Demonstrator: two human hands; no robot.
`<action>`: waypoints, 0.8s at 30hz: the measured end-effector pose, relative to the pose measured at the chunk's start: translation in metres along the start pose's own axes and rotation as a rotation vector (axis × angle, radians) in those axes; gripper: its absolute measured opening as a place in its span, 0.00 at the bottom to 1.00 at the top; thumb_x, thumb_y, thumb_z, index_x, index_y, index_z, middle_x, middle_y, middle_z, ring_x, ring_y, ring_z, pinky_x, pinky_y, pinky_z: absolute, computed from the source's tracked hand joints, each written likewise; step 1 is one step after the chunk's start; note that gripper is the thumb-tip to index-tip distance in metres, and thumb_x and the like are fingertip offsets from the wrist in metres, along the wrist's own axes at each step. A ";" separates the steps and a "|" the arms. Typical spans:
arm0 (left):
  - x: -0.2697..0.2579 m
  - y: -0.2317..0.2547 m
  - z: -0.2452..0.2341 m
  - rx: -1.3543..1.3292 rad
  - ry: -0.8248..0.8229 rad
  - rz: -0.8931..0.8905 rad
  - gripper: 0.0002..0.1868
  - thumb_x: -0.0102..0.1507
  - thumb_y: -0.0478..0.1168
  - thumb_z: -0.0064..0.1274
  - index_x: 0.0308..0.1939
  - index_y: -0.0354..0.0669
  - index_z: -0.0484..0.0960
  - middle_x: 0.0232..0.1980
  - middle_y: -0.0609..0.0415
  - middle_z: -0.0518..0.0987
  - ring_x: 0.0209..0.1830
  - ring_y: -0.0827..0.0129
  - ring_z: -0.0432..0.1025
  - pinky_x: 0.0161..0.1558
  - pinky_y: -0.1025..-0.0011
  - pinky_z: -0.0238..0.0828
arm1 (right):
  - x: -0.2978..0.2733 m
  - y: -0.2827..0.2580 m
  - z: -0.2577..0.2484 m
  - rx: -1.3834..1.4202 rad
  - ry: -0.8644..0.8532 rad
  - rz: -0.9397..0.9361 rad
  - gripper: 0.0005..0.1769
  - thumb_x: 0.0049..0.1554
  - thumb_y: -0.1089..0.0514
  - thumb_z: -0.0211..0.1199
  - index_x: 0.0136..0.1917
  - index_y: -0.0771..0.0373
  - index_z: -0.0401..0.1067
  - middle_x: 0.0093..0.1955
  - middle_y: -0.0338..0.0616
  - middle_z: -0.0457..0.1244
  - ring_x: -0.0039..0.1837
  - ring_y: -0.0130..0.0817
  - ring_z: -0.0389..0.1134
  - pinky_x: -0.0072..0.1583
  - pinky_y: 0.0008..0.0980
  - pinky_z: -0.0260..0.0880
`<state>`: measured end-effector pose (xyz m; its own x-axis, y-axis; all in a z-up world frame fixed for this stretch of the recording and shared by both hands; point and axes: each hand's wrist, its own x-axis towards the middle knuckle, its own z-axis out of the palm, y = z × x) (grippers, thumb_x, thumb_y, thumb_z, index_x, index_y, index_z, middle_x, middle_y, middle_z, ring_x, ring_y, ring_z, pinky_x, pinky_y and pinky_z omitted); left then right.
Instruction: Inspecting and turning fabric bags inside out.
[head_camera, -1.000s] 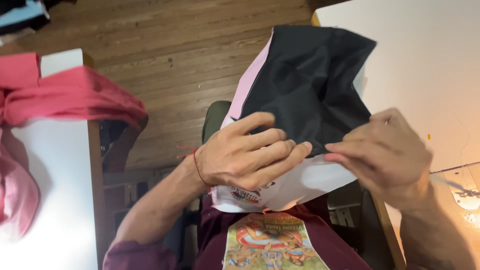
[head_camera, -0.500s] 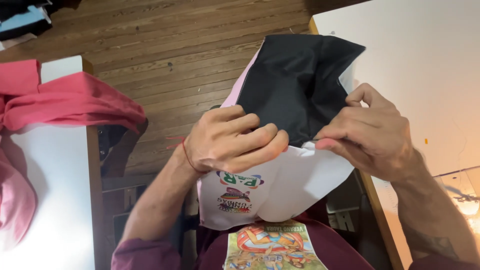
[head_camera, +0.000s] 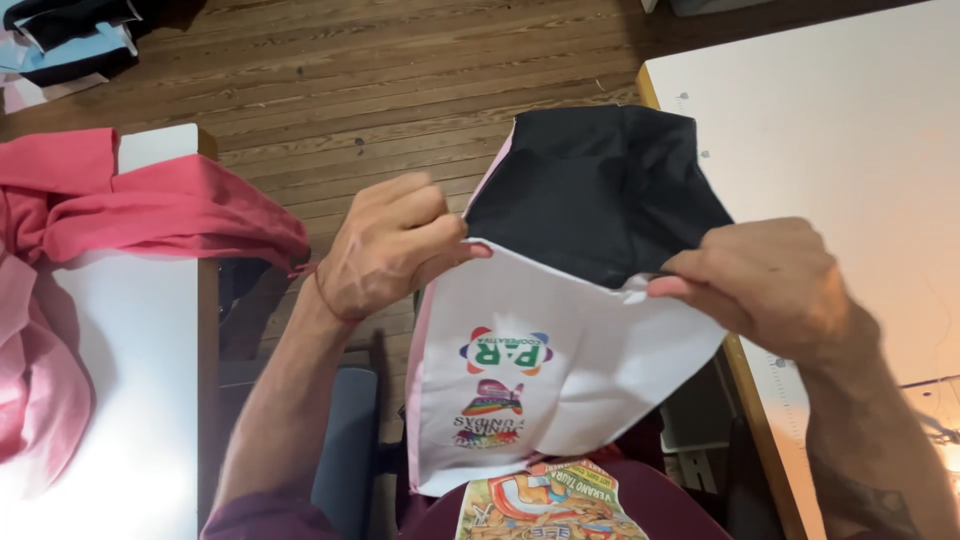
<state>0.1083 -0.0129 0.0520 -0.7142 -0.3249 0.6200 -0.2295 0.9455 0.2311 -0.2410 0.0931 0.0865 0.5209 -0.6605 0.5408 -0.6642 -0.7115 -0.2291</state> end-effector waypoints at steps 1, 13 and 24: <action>0.001 0.001 -0.001 0.000 0.000 -0.001 0.18 0.59 0.47 0.72 0.32 0.40 0.78 0.31 0.53 0.70 0.36 0.61 0.69 0.36 0.61 0.66 | 0.002 -0.001 0.002 0.001 0.000 0.000 0.15 0.49 0.53 0.75 0.39 0.65 0.74 0.28 0.43 0.59 0.31 0.38 0.60 0.34 0.36 0.56; 0.031 0.067 -0.041 -0.055 -0.002 0.100 0.19 0.65 0.49 0.61 0.53 0.41 0.83 0.60 0.49 0.78 0.62 0.55 0.73 0.64 0.54 0.70 | 0.001 -0.058 0.004 -0.279 0.117 -0.395 0.11 0.54 0.59 0.77 0.47 0.67 0.80 0.32 0.36 0.58 0.33 0.30 0.62 0.36 0.30 0.63; 0.060 0.068 -0.033 -0.420 -0.422 0.301 0.15 0.68 0.44 0.53 0.55 0.40 0.82 0.64 0.52 0.79 0.70 0.59 0.69 0.70 0.49 0.61 | -0.037 -0.060 0.011 -0.307 0.113 -0.730 0.14 0.47 0.62 0.67 0.48 0.56 0.83 0.33 0.32 0.56 0.35 0.30 0.60 0.38 0.27 0.59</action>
<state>0.0715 0.0308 0.1296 -0.9239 0.0688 0.3764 0.2361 0.8767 0.4192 -0.2140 0.1573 0.0713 0.8344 -0.0133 0.5510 -0.3030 -0.8462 0.4383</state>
